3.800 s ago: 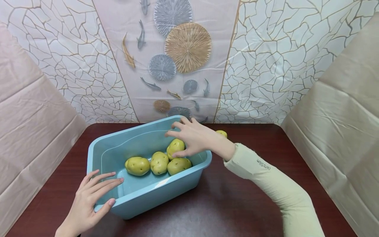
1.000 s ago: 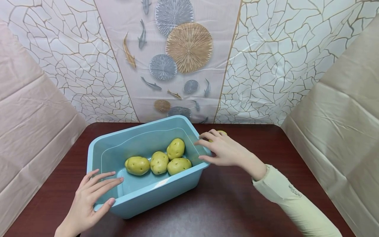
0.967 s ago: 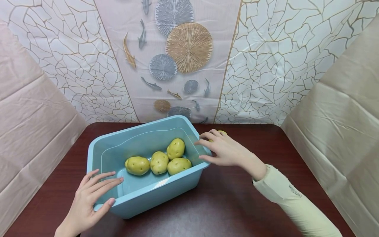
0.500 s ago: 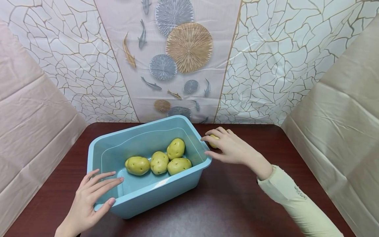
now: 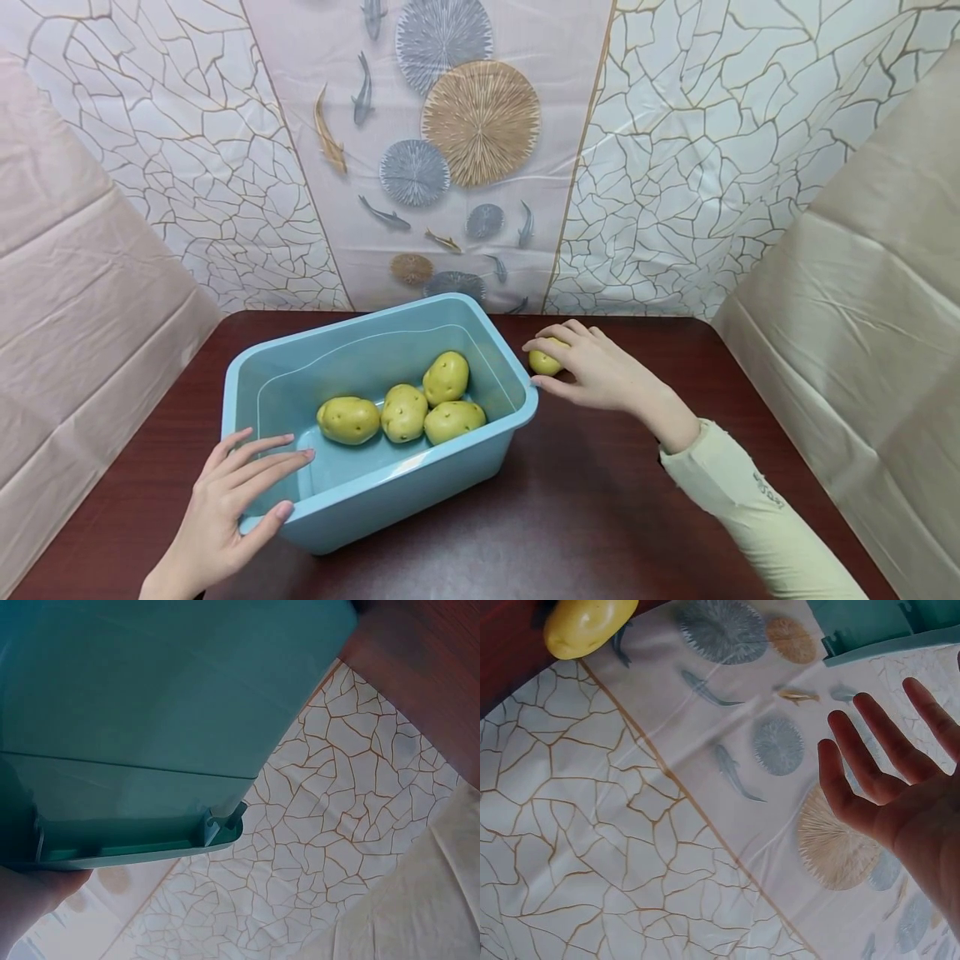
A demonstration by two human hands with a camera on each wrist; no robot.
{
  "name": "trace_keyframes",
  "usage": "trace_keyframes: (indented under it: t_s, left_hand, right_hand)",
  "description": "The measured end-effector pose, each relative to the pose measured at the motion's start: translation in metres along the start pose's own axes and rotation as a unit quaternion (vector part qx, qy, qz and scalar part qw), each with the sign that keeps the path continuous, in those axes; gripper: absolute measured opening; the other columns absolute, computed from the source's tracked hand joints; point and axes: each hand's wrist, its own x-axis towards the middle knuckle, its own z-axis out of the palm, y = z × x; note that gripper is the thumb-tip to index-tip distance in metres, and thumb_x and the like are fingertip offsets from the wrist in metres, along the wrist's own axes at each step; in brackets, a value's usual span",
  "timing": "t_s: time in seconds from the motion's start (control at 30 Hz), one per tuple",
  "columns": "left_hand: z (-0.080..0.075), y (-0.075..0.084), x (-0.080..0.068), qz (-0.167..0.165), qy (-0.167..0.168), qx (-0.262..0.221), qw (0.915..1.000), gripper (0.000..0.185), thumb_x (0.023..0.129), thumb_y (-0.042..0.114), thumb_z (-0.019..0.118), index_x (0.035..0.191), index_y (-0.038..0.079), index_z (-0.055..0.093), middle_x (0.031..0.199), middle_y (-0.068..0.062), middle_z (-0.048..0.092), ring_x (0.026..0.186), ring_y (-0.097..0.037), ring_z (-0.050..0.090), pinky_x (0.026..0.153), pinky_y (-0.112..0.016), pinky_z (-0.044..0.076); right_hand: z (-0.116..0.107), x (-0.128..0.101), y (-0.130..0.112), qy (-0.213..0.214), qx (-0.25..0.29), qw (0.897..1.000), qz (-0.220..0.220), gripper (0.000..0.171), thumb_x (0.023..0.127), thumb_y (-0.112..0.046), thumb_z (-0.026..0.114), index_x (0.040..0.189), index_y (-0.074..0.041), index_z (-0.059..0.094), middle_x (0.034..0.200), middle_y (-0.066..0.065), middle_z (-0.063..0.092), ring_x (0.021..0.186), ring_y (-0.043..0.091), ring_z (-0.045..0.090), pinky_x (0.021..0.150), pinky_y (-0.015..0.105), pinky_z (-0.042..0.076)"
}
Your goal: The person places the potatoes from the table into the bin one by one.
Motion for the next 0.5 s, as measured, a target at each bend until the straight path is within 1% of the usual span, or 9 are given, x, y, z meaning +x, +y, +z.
trace_keyframes:
  t_s: [0.2,0.5]
  left_hand:
    - [-0.001,0.0,0.0,-0.003,-0.003,0.002,1.0,0.036,0.088,0.041,0.046,0.106,0.017,0.066,0.095,0.003,0.068,0.101,-0.019,0.055,0.102,-0.037,0.021]
    - [-0.001,0.0,-0.001,-0.003,-0.004,0.002,1.0,0.036,0.088,0.041,0.046,0.107,0.018,0.066,0.095,0.003,0.068,0.102,-0.019,0.054,0.102,-0.037,0.021]
  right_hand:
    - [0.003,0.0,0.005,0.007,-0.002,1.0,0.001,0.039,0.078,-0.032,0.065,0.113,-0.015,0.058,0.114,0.001,0.056,0.105,0.019,0.047,0.08,0.039,0.041]
    - [0.011,-0.001,0.018,0.007,-0.003,1.0,0.019,0.04,0.079,-0.034,0.064,0.113,-0.014,0.059,0.111,0.001,0.057,0.105,0.02,0.047,0.08,0.041,0.041]
